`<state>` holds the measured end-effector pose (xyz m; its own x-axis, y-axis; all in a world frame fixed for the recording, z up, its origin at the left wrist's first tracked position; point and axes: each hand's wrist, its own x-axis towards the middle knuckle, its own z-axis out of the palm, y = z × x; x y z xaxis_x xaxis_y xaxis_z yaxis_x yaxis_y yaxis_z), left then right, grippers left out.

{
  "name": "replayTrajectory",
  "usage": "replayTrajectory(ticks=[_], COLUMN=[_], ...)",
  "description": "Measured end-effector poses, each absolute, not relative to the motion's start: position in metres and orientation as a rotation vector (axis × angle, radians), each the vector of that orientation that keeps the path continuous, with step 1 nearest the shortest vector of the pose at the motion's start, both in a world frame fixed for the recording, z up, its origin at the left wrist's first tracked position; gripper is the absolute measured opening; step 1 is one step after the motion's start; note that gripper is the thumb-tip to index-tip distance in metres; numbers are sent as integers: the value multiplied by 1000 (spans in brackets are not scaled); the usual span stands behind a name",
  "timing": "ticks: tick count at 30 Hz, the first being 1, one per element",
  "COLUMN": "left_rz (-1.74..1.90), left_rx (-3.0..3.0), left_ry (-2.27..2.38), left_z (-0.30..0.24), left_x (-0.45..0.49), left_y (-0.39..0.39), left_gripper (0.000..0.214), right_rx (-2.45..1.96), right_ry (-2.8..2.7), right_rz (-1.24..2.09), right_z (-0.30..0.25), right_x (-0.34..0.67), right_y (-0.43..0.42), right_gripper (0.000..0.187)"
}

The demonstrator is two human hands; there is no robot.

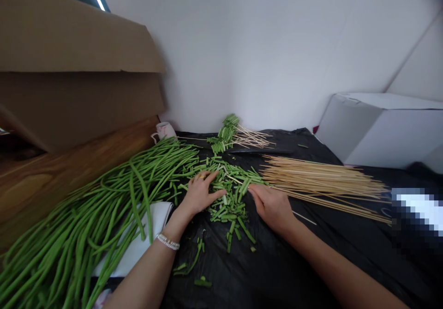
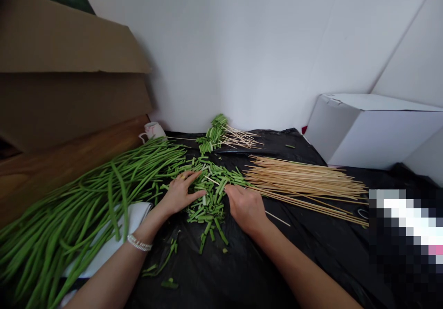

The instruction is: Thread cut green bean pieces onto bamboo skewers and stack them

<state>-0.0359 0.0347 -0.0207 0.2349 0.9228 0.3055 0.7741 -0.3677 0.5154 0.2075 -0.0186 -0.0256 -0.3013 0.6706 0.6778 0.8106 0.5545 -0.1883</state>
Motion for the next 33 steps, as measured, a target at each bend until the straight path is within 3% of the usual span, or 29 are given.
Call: replayTrajectory(ticks=[11, 16, 22, 27, 33], left_rz=[848, 832, 972, 971, 836], left_rx=[2297, 1979, 1751, 1935, 2352], left_ry=[1251, 992, 1168, 1164, 1242], left_z=[-6, 10, 10, -1, -7], left_x=[-27, -24, -29, -29, -30], left_y=[28, 20, 25, 30, 29], left_gripper=[14, 16, 30, 15, 12], right_rx=[-1203, -1200, -1172, -1178, -1183], right_ry=[-2056, -2026, -2020, -2012, -2020], right_rz=[-250, -267, -252, -265, -252], right_z=[-27, -27, -27, -26, -26], right_x=[208, 212, 214, 213, 213], right_y=[-17, -14, -13, -13, -14], right_gripper=[23, 24, 22, 22, 22])
